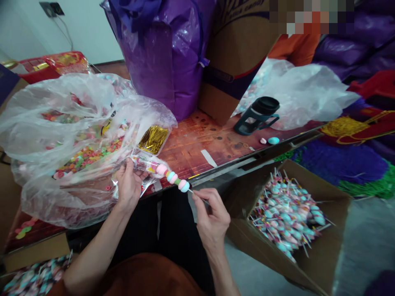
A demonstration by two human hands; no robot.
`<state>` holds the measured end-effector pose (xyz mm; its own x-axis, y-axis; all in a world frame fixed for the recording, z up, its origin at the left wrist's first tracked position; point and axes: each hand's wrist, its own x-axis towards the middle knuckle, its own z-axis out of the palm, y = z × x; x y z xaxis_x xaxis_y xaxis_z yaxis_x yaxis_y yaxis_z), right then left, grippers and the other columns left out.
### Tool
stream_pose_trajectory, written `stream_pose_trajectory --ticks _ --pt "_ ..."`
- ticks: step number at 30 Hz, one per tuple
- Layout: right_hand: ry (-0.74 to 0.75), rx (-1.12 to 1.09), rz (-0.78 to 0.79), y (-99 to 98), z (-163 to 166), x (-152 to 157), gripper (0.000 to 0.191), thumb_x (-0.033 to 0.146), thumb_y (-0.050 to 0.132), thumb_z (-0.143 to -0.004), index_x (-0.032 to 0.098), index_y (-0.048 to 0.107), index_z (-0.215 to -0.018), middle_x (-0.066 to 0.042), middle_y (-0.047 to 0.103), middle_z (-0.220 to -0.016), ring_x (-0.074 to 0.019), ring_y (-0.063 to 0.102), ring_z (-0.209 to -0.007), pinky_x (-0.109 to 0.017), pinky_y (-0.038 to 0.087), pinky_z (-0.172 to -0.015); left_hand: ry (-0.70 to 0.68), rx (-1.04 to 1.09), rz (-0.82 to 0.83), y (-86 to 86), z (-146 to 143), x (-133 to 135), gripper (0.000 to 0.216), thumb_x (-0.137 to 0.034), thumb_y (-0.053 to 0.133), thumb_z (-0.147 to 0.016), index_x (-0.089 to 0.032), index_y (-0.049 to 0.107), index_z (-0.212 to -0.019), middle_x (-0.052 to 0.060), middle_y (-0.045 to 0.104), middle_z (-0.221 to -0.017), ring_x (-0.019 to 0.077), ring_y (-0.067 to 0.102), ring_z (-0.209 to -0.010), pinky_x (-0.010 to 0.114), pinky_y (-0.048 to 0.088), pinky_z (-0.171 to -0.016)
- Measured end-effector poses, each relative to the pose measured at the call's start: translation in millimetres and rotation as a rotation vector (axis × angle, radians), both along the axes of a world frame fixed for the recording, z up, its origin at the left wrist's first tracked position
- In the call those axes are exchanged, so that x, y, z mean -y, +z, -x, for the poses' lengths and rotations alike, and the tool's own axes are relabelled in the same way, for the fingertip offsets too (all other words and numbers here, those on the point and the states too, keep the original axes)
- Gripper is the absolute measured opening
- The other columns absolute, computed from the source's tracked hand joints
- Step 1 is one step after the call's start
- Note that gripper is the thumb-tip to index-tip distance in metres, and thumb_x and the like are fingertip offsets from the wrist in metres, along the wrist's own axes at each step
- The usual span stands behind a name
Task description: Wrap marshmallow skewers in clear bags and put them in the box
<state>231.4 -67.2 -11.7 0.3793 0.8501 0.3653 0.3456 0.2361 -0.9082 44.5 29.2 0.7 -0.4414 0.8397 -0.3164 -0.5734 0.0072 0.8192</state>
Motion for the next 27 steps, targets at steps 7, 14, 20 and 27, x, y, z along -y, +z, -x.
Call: stream_pose_trajectory --ticks 7,14,20,27 --pt "0.043 0.054 -0.014 1.1 -5.2 0.6 0.006 0.019 0.070 -0.087 0.022 0.073 -0.083 -0.003 0.065 -0.084 -0.0170 0.062 -0.077 -0.029 0.049 -0.063 0.004 -0.223 -0.099 -0.7 0.1 3.0 0.038 -0.053 0.073 -0.079 -0.022 0.055 -0.092 -0.006 0.062 -0.073 0.0102 0.064 -0.053 0.019 0.047 -0.048" --pt "0.036 0.018 -0.003 -10.7 5.3 5.7 0.007 0.015 0.070 -0.087 0.021 0.073 -0.084 -0.001 0.064 -0.084 -0.0147 0.062 -0.077 -0.026 0.047 -0.062 0.054 -0.267 -0.102 -9.3 4.2 0.0 0.035 -0.052 0.068 -0.084 -0.021 0.055 -0.094 -0.004 0.063 -0.076 0.0095 0.063 -0.055 0.020 0.050 -0.052" --pt "-0.034 -0.014 -0.026 -16.7 13.8 10.3 0.008 0.014 0.071 -0.086 0.022 0.074 -0.086 -0.001 0.064 -0.085 -0.0144 0.061 -0.079 -0.026 0.047 -0.065 0.019 -0.265 -0.069 -8.4 3.3 0.2 0.034 -0.051 0.069 -0.084 -0.021 0.054 -0.091 -0.004 0.063 -0.075 0.0119 0.066 -0.056 0.021 0.052 -0.050" --pt "0.040 -0.283 0.172 -24.2 13.1 6.4 0.006 0.025 0.074 -0.084 0.021 0.073 -0.080 0.001 0.063 -0.080 -0.0134 0.060 -0.075 -0.025 0.047 -0.066 -0.116 -0.255 -0.165 -13.9 3.6 -0.5 0.037 -0.051 0.073 -0.081 -0.019 0.057 -0.088 -0.003 0.065 -0.076 0.0101 0.064 -0.059 0.021 0.053 -0.056"
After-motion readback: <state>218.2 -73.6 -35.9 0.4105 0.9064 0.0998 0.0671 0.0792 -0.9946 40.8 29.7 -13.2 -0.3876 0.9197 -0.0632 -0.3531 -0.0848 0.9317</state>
